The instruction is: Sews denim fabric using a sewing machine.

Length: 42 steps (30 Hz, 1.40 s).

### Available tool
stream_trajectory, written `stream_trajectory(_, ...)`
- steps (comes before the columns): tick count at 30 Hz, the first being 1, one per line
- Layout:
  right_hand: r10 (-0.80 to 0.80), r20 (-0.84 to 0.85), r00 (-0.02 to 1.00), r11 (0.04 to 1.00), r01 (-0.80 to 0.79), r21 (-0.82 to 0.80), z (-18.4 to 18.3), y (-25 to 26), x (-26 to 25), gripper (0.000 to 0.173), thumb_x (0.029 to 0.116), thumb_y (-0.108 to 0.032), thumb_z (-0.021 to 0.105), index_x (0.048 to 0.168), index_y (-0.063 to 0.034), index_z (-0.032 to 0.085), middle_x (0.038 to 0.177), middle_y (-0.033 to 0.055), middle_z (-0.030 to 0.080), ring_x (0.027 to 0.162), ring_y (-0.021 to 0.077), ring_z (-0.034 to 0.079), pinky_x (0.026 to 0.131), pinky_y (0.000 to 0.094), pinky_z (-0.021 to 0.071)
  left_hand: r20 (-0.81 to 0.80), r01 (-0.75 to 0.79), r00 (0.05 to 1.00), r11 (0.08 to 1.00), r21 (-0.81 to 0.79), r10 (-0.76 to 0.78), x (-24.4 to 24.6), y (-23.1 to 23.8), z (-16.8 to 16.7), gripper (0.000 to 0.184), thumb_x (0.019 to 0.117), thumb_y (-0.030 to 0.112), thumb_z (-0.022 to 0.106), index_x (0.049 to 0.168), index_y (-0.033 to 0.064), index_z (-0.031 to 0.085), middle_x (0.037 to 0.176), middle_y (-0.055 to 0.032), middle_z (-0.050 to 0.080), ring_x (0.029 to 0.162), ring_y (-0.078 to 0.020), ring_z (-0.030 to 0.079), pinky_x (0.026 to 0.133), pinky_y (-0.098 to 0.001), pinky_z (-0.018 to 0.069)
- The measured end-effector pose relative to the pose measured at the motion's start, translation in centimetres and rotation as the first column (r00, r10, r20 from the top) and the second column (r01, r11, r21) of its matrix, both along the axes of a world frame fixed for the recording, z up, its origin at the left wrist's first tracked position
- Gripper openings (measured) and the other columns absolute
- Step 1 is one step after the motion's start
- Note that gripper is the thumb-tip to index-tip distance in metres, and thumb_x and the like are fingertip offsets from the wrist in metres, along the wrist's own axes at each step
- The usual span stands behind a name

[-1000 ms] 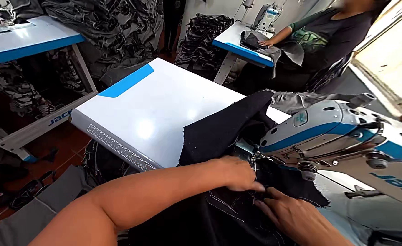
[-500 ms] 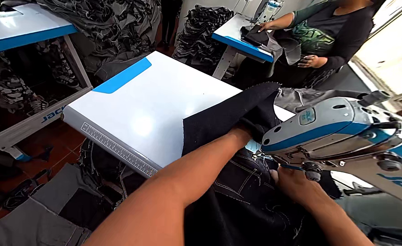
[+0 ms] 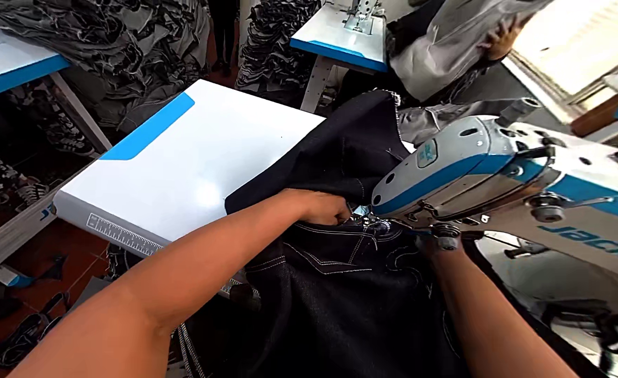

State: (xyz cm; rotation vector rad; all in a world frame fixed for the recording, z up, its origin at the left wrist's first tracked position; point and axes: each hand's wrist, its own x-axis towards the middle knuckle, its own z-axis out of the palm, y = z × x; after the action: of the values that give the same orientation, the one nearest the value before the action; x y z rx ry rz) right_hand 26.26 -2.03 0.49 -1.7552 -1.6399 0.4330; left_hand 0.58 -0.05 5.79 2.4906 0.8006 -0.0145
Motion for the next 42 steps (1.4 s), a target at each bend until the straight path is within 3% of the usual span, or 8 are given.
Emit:
stream_trajectory(3,0.155,0.223,0.962,0.966,-0.195,0.17,-1.2,0.4,0.9,0.03,0.0946,-0.001,0.065,0.116,0.0195,0.062,0.12,0.0392,0.063,0.12,0.0489,0.06,0.105,0.0619,0.0419,-0.084,-0.043,0.996,0.999,0.0,0.043,0.0,-0.5,0.3,0.019,0.1026,0.002,0.052,0.105,-0.0083,0.067,0.1,-0.0246,0.066,0.096,-0.0376,0.063,0.087,-0.0557,0.0481)
stream_trajectory(5,0.244,0.369,0.897,0.916,-0.337,0.215,-1.6,0.9,1.2,0.026,0.0927,-0.004,0.067,0.11,0.0159,0.067,0.112,0.0376,0.066,0.113,0.0524,0.063,0.098,0.0674,0.0443,-0.085,-0.028,0.996,0.999,0.03,0.03,-0.1,-0.1,0.1,0.019,0.1018,0.004,0.053,0.103,-0.0073,0.068,0.105,-0.0239,0.066,0.098,-0.0363,0.063,0.089,-0.0542,0.0478)
stream_trajectory(9,0.38,0.433,0.818,0.872,-0.472,0.127,-2.4,1.7,2.3,0.022,0.0947,-0.003,0.065,0.106,0.0152,0.068,0.107,0.0357,0.068,0.107,0.0512,0.066,0.095,0.0656,0.0469,-0.045,-0.093,0.995,0.996,-0.005,0.093,-0.2,0.6,0.0,0.018,0.101,0.006,0.053,0.099,-0.0068,0.066,0.106,-0.0215,0.064,0.097,-0.0321,0.062,0.086,-0.051,0.0474)
stream_trajectory(15,0.426,0.474,0.771,0.9,-0.416,-0.132,-0.4,2.4,1.8,0.03,0.0979,-0.01,0.066,0.117,0.013,0.067,0.121,0.0348,0.065,0.12,0.0493,0.061,0.104,0.0627,0.0426,0.038,-0.413,0.906,0.899,-0.143,0.422,-0.3,1.3,1.0,0.052,0.1136,0.032,0.032,0.132,-0.0066,0.061,0.131,-0.0286,0.063,0.129,-0.0405,0.057,0.111,-0.0604,0.038)
stream_trajectory(19,0.377,0.474,0.795,0.91,-0.224,-0.348,1.1,2.0,0.5,0.04,0.1021,-0.021,0.064,0.127,0.0106,0.063,0.131,0.033,0.061,0.129,0.0475,0.056,0.109,0.0612,0.0391,0.001,-0.52,0.854,0.853,0.046,0.52,1.6,1.6,0.4,0.056,0.098,0.035,0.07,0.13,-0.0098,0.061,0.129,-0.0304,0.063,0.128,-0.0428,0.058,0.111,-0.0598,0.0405)
stream_trajectory(22,0.415,0.556,0.72,0.826,-0.041,-0.563,2.1,1.9,0.3,0.047,0.1083,-0.028,0.052,0.131,0.0123,0.059,0.137,0.0321,0.059,0.134,0.0471,0.052,0.112,0.0598,0.0371,-0.207,-0.516,0.816,0.841,0.159,0.54,2.7,1.7,0.2,0.08,0.0943,0.044,0.073,0.15,-0.0058,0.043,0.152,-0.0261,0.047,0.146,-0.0378,0.041,0.121,-0.0547,0.0298)
stream_trajectory(33,0.456,0.61,0.647,0.886,-0.39,-0.249,-0.5,1.5,2.8,0.036,0.107,-0.03,0.055,0.125,-0.0023,0.07,0.123,0.0242,0.068,0.12,0.0409,0.064,0.103,0.0605,0.0466,-0.242,-0.45,0.856,0.889,0.091,0.458,4.0,3.1,-0.1,0.099,0.0885,0.049,0.078,0.159,0.0011,0.028,0.157,-0.0231,0.043,0.148,-0.0361,0.04,0.12,-0.0548,0.0304)
stream_trajectory(42,0.476,0.591,0.651,0.844,-0.528,-0.098,-1.3,0.7,2.4,0.025,0.1042,-0.01,0.057,0.113,0.0083,0.07,0.114,0.03,0.069,0.113,0.0457,0.066,0.098,0.062,0.0479,-0.218,-0.338,0.914,0.94,0.054,0.341,4.5,2.1,0.1,0.099,0.0892,0.044,0.078,0.162,0.0055,0.023,0.159,-0.0239,0.039,0.151,-0.0378,0.033,0.123,-0.0538,0.0253)
